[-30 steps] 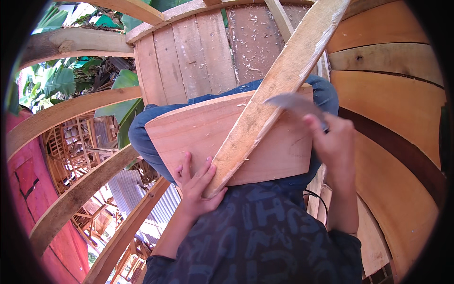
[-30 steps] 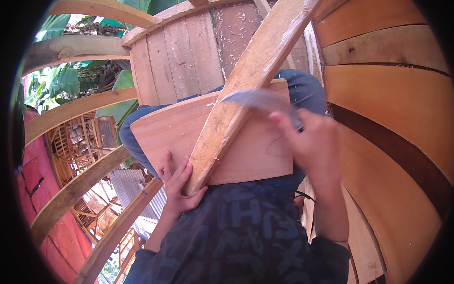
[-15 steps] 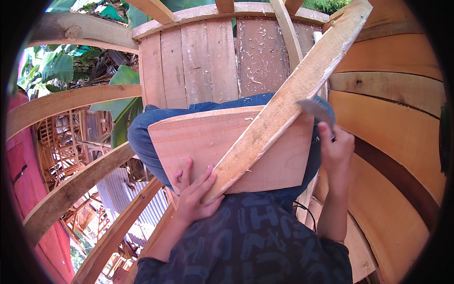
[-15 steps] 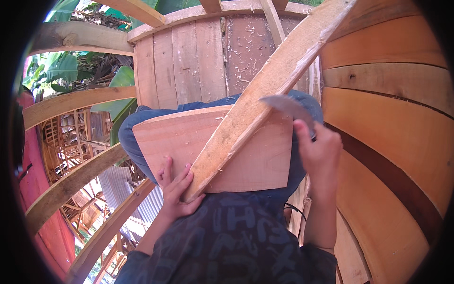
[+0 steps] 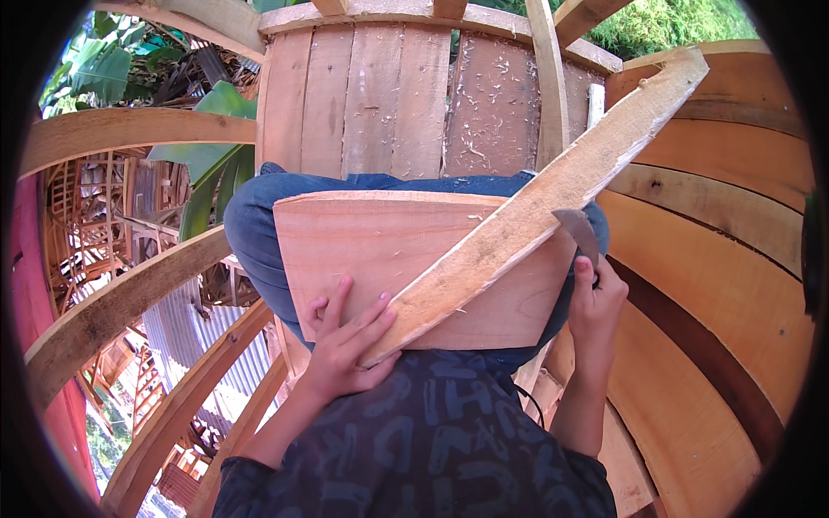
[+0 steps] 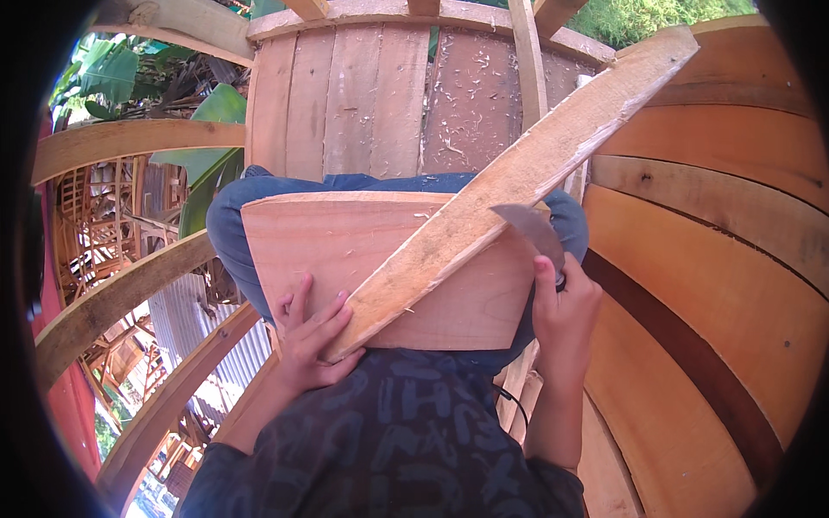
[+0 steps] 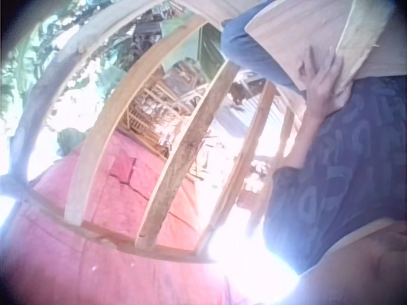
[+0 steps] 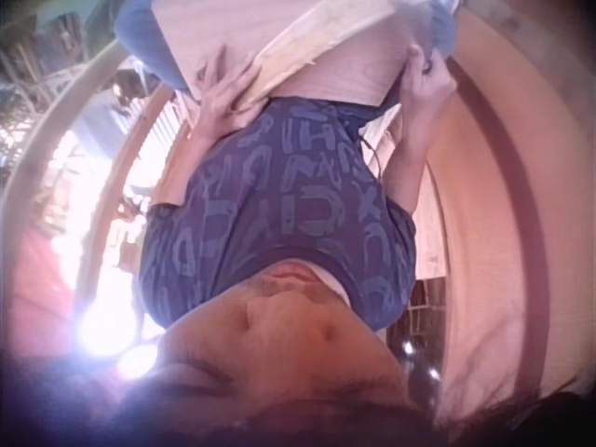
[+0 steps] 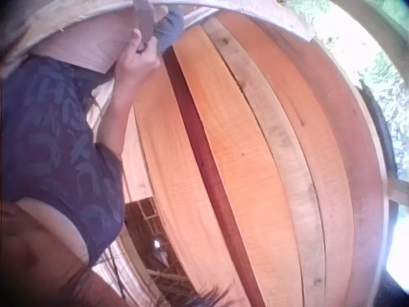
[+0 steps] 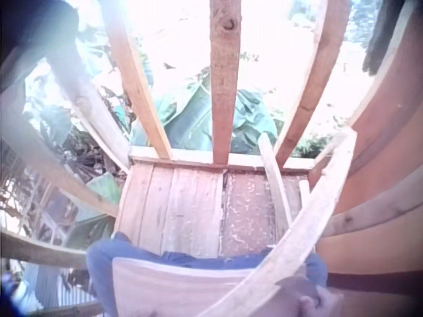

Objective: The person sits cross-legged on a wooden platform and uses a curved knife to shave thin strips from a long wooden plank resting on their lap. They repeatedly scrape the blade along the plank's surface, producing wood shavings that fall onto the platform.

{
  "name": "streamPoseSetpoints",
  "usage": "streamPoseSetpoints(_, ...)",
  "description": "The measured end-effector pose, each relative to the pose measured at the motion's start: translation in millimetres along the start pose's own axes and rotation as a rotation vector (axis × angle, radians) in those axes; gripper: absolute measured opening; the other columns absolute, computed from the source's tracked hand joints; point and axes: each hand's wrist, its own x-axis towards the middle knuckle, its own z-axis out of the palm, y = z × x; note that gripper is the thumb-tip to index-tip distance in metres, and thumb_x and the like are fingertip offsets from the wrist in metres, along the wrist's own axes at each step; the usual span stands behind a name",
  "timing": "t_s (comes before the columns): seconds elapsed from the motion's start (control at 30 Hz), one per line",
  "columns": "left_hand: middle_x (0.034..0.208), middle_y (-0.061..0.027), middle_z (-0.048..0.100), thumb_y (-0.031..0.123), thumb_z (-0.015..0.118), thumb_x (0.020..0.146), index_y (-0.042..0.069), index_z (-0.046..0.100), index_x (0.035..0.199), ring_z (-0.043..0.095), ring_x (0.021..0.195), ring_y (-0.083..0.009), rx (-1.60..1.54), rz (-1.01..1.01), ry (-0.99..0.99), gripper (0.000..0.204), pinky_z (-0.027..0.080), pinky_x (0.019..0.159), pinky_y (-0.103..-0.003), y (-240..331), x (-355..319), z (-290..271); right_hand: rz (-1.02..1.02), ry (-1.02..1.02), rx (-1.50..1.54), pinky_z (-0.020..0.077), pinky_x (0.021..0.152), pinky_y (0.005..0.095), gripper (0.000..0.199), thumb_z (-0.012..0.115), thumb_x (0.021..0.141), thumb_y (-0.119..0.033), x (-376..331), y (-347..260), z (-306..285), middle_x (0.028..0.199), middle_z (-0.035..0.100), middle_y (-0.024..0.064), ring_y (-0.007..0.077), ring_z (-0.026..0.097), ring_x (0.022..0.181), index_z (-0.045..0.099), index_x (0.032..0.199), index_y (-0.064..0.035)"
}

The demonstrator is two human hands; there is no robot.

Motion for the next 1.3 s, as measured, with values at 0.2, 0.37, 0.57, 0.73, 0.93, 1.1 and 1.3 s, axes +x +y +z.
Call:
streamPoseSetpoints(0.2,0.134,-0.0088,0.059,0.026,0.085,0.062,0.013,0.063,0.124,0.031,0.14,-0.0426,-0.005,0.01,-0.024,0.068,0.016,0.106,-0.051,-5,-4,3,-0.055,-0.049,0.043,0.0342,0.047,0.0297,0.037,0.074,0.084,-0.029,-29,-12,7,0.054,0.042,0.0088,0.0134,0.036,0.05,0.056,0.074,0.0021)
streamPoseSetpoints(0.37,0.134,-0.0085,0.059,0.026,0.085,0.061,0.013,0.063,0.124,0.032,0.14,-0.042,0.003,0.015,-0.02,0.068,0.016,0.106,-0.051,-6,-4,4,-0.018,-0.005,0.097,0.035,0.048,0.0278,0.021,0.068,0.087,-0.015,-36,-14,7,0.055,0.047,0.0047,0.0116,0.043,0.049,0.061,0.077,0.0018)
streamPoseSetpoints(0.57,0.135,-0.0038,0.059,0.026,0.082,0.065,0.016,0.063,0.126,0.034,0.14,-0.039,-0.008,-0.019,-0.027,0.064,0.017,0.104,-0.049,-3,-3,1,0.036,-0.137,0.192,0.0382,0.049,0.0279,0.02,0.05,0.096,-0.012,-36,-15,3,0.059,0.052,0.0047,0.0119,0.051,0.05,0.064,0.093,0.0018)
streamPoseSetpoints(0.73,0.136,-0.0014,0.058,0.026,0.081,0.067,0.018,0.063,0.127,0.035,0.139,-0.0376,-0.018,-0.028,-0.027,0.063,0.018,0.103,-0.048,-3,-2,1,0.166,-0.524,0.294,0.0384,0.046,0.0255,0.024,0.046,0.101,-0.017,-39,-24,-6,0.063,0.055,0.0057,0.01,0.051,0.048,0.06,0.099,0.0012)
streamPoseSetpoints(0.93,0.134,-0.0068,0.059,0.026,0.084,0.063,0.013,0.063,0.124,0.03,0.141,-0.0413,-0.014,-0.012,-0.04,0.066,0.015,0.107,-0.051,-4,-5,2,0.386,-0.477,0.615,0.0391,0.043,0.0208,0.017,0.049,0.099,-0.013,-32,-25,-20,0.072,0.055,0.0058,0.0077,0.049,0.048,0.035,0.106,-0.0072)
streamPoseSetpoints(1.1,0.134,-0.0064,0.059,0.026,0.085,0.062,0.013,0.063,0.124,0.03,0.141,-0.0414,-0.011,-0.008,-0.042,0.066,0.015,0.106,-0.051,-4,-3,1,0.152,-0.484,0.695,0.0472,0.051,0.0212,0.025,0.057,0.088,0.004,-31,-41,-28,0.082,0.055,0.0067,0.0076,0.053,0.057,0.04,0.106,-0.0044)
streamPoseSetpoints(1.3,0.133,-0.0064,0.06,0.026,0.085,0.062,0.014,0.064,0.123,0.031,0.141,-0.0415,-0.018,-0.018,-0.038,0.066,0.017,0.104,-0.052,-3,-4,-1,0.031,-0.343,0.466,0.0481,0.054,0.0203,0.038,0.058,0.09,0.005,-25,-29,-18,0.092,0.067,0.0143,0.0096,0.061,0.063,0.047,0.125,0.0005)
